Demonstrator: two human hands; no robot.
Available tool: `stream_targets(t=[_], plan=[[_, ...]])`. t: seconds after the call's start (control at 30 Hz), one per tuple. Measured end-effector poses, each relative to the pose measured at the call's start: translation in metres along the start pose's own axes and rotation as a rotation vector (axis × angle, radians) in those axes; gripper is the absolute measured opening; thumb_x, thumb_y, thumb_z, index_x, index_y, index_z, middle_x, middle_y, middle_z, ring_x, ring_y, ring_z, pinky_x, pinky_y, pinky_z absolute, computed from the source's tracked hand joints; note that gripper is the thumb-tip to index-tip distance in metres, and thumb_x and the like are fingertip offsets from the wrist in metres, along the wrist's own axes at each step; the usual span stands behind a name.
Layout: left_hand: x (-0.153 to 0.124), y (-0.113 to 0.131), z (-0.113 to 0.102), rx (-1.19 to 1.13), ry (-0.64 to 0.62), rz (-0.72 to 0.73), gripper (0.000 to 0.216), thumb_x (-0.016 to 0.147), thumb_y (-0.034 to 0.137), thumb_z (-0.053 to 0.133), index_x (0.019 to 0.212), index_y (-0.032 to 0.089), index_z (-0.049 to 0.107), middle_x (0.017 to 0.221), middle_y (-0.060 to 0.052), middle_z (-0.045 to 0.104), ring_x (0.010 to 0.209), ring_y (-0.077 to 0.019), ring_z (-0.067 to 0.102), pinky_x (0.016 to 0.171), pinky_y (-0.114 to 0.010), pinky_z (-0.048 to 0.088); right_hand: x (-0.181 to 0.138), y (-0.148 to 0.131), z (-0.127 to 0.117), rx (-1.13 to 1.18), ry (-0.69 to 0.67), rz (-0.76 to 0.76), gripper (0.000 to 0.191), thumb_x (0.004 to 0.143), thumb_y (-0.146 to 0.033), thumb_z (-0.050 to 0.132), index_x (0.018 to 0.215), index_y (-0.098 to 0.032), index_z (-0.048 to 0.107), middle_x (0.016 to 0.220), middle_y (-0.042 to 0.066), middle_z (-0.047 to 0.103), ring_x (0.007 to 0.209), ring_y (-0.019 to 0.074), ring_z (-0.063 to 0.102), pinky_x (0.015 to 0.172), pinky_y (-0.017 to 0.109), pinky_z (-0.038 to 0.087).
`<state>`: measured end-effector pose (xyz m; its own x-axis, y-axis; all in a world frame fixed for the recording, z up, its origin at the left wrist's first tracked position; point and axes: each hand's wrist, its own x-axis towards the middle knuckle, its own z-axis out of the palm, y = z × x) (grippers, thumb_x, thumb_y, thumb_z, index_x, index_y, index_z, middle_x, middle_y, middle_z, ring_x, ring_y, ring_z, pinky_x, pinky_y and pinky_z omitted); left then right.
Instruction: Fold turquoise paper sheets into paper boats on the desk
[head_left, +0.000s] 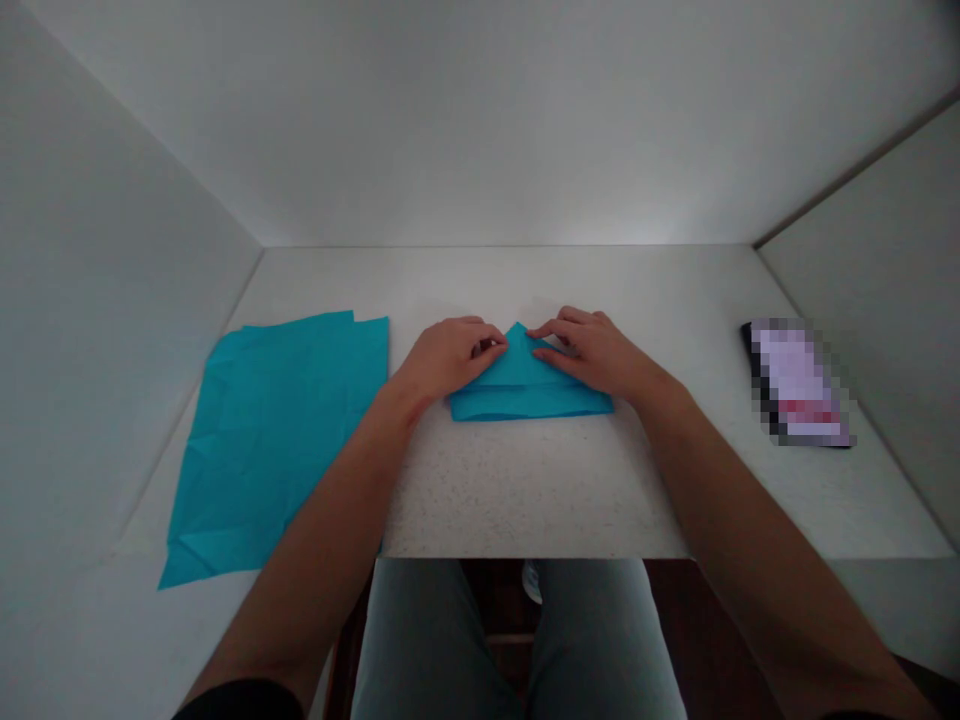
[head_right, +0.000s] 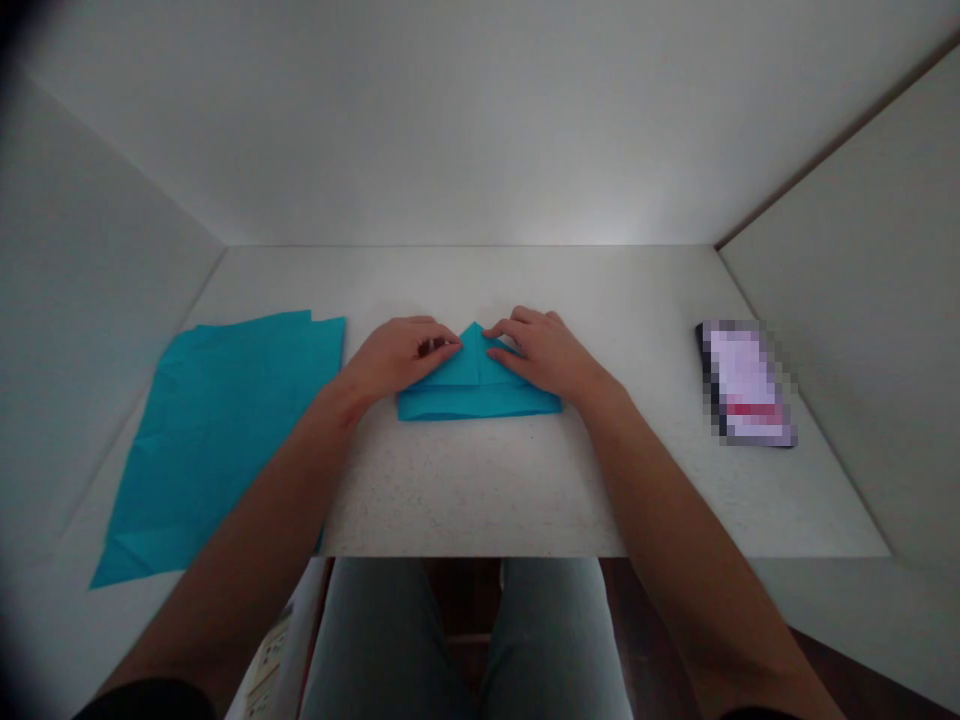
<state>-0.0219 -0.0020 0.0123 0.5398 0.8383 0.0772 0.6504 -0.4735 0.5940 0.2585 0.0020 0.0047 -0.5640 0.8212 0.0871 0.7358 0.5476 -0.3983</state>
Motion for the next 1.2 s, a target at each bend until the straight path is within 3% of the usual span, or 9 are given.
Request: stream_targets(t=[0.13,0.3,0.47,0.6,0.7,0.83,0.93,1.03,1.2], plan=[[0.001,-0.001,0.003,0.18,-0.062,0.034,0.042,0.107,0.042,0.064,0.144,0.027,0.076,0.109,-0.008,0.076,0.095,-0.0236,0.07,0.09,-0.037,0.051,0.001,-0.002,0.0,0.001,0.0,-0.01,0.043,0.108,-0.049,0.057,0.135,-0.022,0.076,0.109,0.012,0.074,0.092,0.0276,0.068,0.09,0.041,0.045],[-0.002,0.002,0.006,0.33,-0.084,0.026,0.053,0.111,0.048,0.06,0.16,0.031,0.064,0.128,-0.014,0.067,0.12,-0.0316,0.063,0.106,-0.048,0.043,0.003,-0.012,0.003,-0.021,-0.057,-0.028,0.048,0.108,-0.037,0.053,0.15,-0.021,0.068,0.11,0.012,0.078,0.093,0.0278,0.071,0.095,0.043,0.045],[-0.004,0.004,0.007,0.356,-0.079,-0.026,0.056,0.111,0.055,0.056,0.165,0.037,0.059,0.131,-0.014,0.059,0.121,-0.0342,0.055,0.107,-0.051,0.037,0.004,-0.019,0.005,-0.069,-0.086,-0.029,0.057,0.111,-0.041,0.048,0.162,-0.018,0.059,0.119,0.016,0.08,0.098,0.0298,0.073,0.094,0.043,0.049],[-0.006,0.001,-0.003,0.308,-0.101,-0.052,0.051,0.11,0.054,0.059,0.16,0.042,0.064,0.131,-0.012,0.057,0.124,-0.0336,0.051,0.11,-0.052,0.035,0.004,-0.022,0.007,-0.13,-0.088,-0.013,0.059,0.114,-0.047,0.043,0.164,-0.017,0.058,0.131,0.019,0.078,0.111,0.0336,0.073,0.098,0.045,0.05],[-0.01,-0.005,-0.019,0.266,-0.126,-0.096,0.057,0.102,0.054,0.073,0.157,0.044,0.066,0.136,-0.01,0.055,0.13,-0.0338,0.05,0.114,-0.052,0.034,0.004,-0.023,0.008,-0.14,-0.08,0.001,0.06,0.114,-0.05,0.043,0.163,-0.017,0.059,0.135,0.02,0.077,0.114,0.0345,0.073,0.1,0.047,0.051],[-0.019,-0.017,-0.037,0.229,-0.133,-0.158,0.097,0.079,0.061,0.092,0.166,0.042,0.055,0.144,-0.01,0.052,0.136,-0.0376,0.048,0.118,-0.053,0.035,0.004,-0.021,0.007,-0.105,-0.084,-0.008,0.062,0.113,-0.053,0.046,0.162,-0.017,0.059,0.135,0.02,0.077,0.113,0.0354,0.073,0.101,0.049,0.052],[-0.021,-0.019,-0.04,0.202,-0.146,-0.152,0.109,0.067,0.066,0.097,0.165,0.041,0.056,0.145,-0.011,0.054,0.138,-0.0405,0.048,0.12,-0.055,0.035,0.004,-0.019,0.007,-0.068,-0.074,-0.013,0.061,0.111,-0.053,0.048,0.161,-0.019,0.06,0.132,0.018,0.078,0.108,0.0341,0.073,0.1,0.048,0.052],[-0.016,-0.011,-0.036,0.115,-0.169,-0.075,0.093,0.07,0.064,0.095,0.154,0.036,0.066,0.136,-0.01,0.062,0.129,-0.0365,0.057,0.116,-0.052,0.04,0.005,-0.02,0.006,-0.037,-0.074,0.001,0.06,0.11,-0.053,0.05,0.159,-0.019,0.061,0.128,0.018,0.078,0.103,0.0332,0.073,0.095,0.046,0.052],[-0.006,0.006,-0.021,-0.046,-0.218,0.038,0.057,0.08,0.057,0.09,0.126,0.026,0.078,0.109,-0.005,0.072,0.095,-0.024,0.066,0.09,-0.037,0.049,0.004,-0.019,0.001,0.047,-0.082,0.014,0.061,0.107,-0.056,0.055,0.155,-0.019,0.065,0.116,0.015,0.079,0.095,0.031,0.072,0.088,0.043,0.052]])
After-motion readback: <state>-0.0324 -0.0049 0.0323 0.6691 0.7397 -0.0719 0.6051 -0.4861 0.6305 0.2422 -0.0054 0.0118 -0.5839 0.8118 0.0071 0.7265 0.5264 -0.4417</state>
